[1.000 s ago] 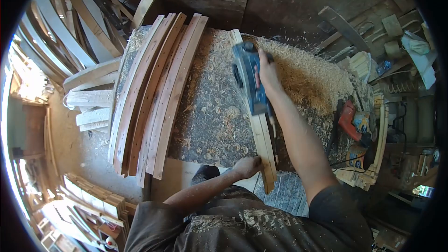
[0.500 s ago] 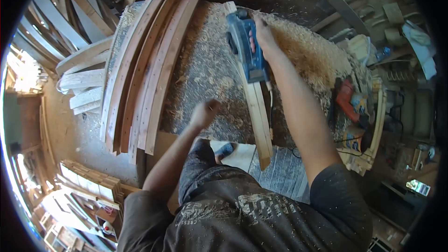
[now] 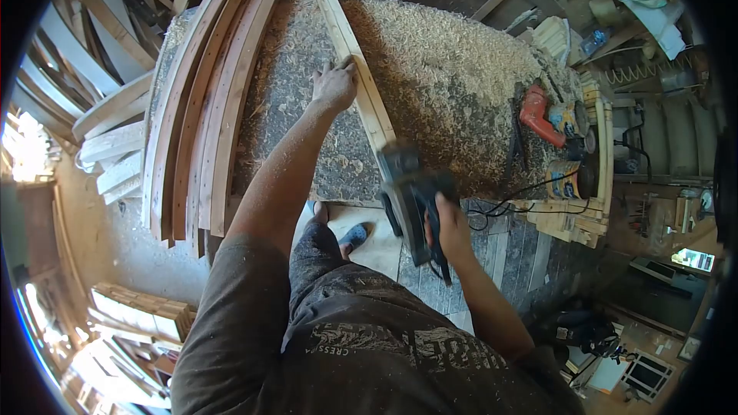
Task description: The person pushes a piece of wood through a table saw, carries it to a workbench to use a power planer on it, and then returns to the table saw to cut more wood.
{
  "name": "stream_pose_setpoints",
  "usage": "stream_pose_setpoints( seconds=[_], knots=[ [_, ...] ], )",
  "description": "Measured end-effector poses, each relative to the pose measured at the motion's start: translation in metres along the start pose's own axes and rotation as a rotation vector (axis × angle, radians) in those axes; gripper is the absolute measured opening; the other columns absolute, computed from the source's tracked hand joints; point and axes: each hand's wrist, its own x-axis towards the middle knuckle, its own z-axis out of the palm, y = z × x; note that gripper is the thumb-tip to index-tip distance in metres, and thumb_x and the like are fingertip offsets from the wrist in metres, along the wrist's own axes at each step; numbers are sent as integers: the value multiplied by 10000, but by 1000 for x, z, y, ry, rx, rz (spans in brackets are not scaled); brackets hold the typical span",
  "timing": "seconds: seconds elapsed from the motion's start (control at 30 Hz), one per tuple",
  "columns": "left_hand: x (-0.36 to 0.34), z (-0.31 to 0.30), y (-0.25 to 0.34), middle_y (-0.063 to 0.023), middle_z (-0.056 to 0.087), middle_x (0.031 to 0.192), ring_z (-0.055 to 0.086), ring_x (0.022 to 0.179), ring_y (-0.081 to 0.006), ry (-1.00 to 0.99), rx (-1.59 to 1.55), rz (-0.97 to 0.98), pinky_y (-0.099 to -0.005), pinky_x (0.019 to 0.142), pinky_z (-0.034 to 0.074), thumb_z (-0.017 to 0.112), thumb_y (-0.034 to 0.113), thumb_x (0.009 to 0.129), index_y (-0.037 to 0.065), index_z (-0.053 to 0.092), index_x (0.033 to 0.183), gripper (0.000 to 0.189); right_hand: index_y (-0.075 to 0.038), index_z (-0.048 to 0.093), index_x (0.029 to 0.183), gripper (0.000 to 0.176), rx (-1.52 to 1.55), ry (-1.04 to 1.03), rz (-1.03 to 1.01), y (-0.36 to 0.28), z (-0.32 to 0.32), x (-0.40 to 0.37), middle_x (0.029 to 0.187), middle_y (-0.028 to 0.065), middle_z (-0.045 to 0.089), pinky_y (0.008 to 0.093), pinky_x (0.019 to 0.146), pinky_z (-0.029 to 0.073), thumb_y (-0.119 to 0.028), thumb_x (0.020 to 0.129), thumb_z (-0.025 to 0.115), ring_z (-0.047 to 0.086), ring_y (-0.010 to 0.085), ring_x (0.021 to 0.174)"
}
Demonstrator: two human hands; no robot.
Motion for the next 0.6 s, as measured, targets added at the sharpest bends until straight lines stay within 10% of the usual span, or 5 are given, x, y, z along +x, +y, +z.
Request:
stream_pose_setpoints(
  seconds=[0.2,0.5,0.6],
  knots=[
    [-1,5,-7,-3,365,1489,350,1329,-369,-63,24,-8,-606,1039,268,427,188,909,109,517,1306,415,-34,559,781,444,30,36,152,39,-26,-69,584,21,524,257,437,368,-396,992,414,472,101,454],
    [9,-5,-17,-73,473,1400,441,1237,-359,-104,-256,-54,-510,1024,342,464,162,855,72,515,1293,450,-26,537,664,565,-28,25,-32,-53,37,62,502,30,493,268,390,345,-474,981,398,451,114,378],
    [1,7,-46,-151,555,1241,492,1139,-380,258,-458,-53,-472,979,388,442,115,843,46,569,1191,377,-20,533,657,623,-4,-26,-33,-86,62,126,462,23,473,278,351,341,-543,962,387,457,130,345]
  ],
)
